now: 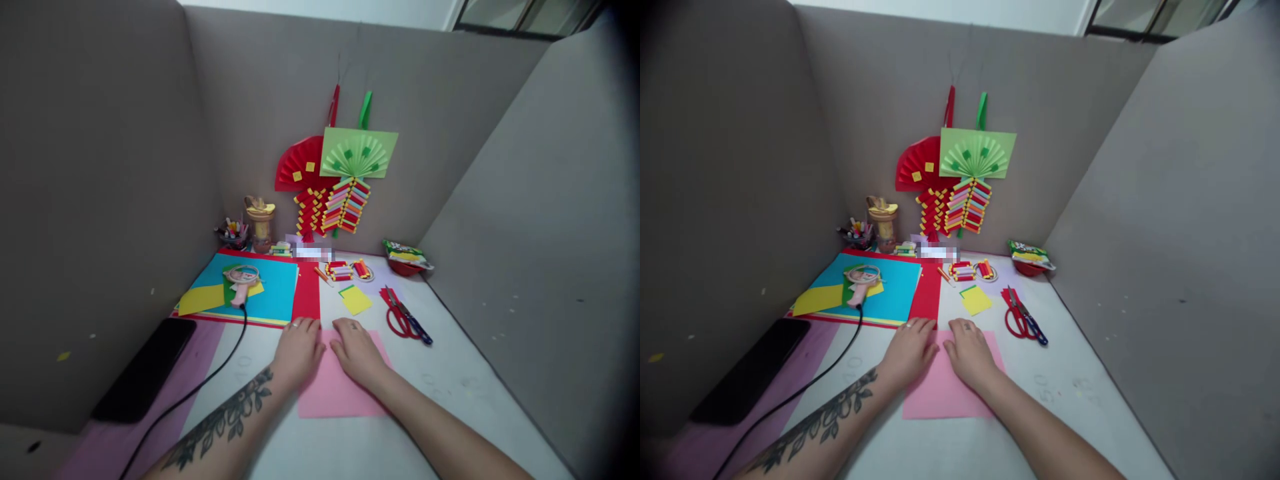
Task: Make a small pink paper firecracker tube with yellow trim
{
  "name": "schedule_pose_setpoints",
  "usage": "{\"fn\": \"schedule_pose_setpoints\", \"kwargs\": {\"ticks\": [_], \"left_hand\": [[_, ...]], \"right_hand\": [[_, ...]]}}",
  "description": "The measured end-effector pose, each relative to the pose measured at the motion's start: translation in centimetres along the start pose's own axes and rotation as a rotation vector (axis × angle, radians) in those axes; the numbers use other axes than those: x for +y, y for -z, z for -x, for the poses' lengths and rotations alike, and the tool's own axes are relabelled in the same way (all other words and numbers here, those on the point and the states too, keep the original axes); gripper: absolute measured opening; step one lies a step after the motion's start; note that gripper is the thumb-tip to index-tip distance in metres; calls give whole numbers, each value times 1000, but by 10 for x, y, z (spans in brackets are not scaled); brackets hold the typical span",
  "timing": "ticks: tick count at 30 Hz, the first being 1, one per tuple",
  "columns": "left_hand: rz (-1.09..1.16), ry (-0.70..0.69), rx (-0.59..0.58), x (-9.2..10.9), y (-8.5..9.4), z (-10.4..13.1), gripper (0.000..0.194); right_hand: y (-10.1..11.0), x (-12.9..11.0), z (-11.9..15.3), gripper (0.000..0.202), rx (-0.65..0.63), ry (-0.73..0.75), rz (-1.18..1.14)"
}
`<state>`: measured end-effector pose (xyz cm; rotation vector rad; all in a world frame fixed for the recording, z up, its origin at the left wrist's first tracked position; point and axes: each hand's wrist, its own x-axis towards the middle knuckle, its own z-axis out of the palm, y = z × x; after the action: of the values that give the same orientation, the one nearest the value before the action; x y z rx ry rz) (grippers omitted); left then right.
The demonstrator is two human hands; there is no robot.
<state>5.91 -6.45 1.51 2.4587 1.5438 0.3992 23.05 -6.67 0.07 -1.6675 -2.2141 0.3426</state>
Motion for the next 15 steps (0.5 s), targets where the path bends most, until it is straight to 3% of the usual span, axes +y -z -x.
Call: {"fn": "schedule_pose_setpoints", "kwargs": {"ticks": [7,12,15], "left_hand": [[-44,-44,-69,7,19,10,30],[34,-236,-140,9,8,17,49],[46,-258,-224,9,2,20,64]], "right_hand": [[9,13,-6,16,-37,35,56],[3,10,2,14,0,31,105],[1,11,3,12,19,31,92]]}}
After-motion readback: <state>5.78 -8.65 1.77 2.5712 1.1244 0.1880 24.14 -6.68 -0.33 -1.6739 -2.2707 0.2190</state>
